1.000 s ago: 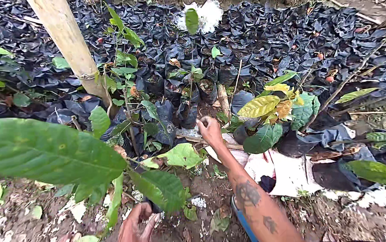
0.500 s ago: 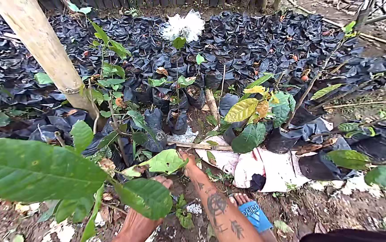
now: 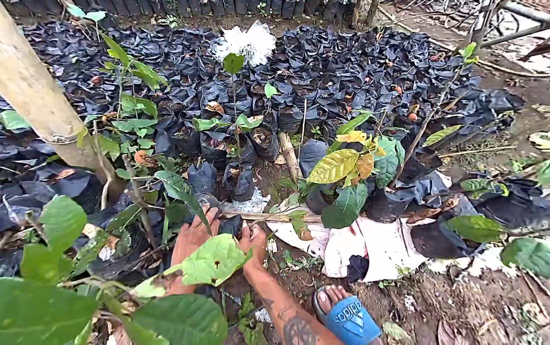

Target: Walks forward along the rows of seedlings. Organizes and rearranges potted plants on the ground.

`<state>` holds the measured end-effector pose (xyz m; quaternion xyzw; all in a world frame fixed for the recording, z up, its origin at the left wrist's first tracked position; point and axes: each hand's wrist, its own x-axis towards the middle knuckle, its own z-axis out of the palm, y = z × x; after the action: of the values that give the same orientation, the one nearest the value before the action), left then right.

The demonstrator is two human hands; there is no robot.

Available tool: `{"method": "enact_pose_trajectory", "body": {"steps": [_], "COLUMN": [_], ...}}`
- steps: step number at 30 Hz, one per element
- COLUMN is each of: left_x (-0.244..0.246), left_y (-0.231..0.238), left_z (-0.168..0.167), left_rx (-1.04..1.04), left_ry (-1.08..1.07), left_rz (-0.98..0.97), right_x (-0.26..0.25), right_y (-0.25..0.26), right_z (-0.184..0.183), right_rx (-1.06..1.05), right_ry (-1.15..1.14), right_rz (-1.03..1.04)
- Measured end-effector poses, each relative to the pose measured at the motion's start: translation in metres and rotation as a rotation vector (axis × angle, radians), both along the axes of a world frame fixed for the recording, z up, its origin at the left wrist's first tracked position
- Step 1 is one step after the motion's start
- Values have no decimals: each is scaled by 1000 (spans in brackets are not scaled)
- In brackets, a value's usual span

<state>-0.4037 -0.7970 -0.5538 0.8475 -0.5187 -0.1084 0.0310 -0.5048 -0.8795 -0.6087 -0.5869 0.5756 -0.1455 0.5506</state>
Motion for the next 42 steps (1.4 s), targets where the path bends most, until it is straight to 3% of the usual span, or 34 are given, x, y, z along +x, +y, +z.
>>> {"method": "enact_pose_trajectory", "body": {"steps": [8, 14, 18, 21, 23, 27, 29, 32, 33, 36, 39, 42], "left_x": [20, 20, 10, -31, -60, -69, -70, -63, -60, -53, -56, -61], "left_y": [-3, -1, -3, -10, -21, -25, -27, -34, -37, -39, -40, -39], "left_z": [5, -2, -5, -1, 7, -32, -35, -31, -25, -14, -14, -14], "left_rx": [-18, -68, -70, -177, -118, -319, -309, -124, -75, 30, -1, 7], "left_ry": [64, 36, -1, 1, 181, 553, 522, 416, 418, 435, 429, 407], "left_rz": [-25, -51, -26, -12, 15, 139, 174, 256, 294, 323, 308, 295], "right_x": [-18, -40, -48, -50, -50, -53, -58, -82, -91, -100, -78, -44], "right_y": [-9, -34, -43, -37, -31, -16, -23, -59, -72, -108, -136, -143], "right_z": [43, 65, 66, 60, 55, 40, 38, 53, 55, 24, -7, -4], "right_rx": [105, -26, -132, -120, -88, -80, -57, 162, 217, 297, 534, 568], "right_ry": [-310, -379, -310, -296, -275, -220, -232, -259, -268, -366, -494, -655], "right_rz": [-165, -231, -163, -91, -49, 0, 84, 251, 189, -326, -504, -722]}}
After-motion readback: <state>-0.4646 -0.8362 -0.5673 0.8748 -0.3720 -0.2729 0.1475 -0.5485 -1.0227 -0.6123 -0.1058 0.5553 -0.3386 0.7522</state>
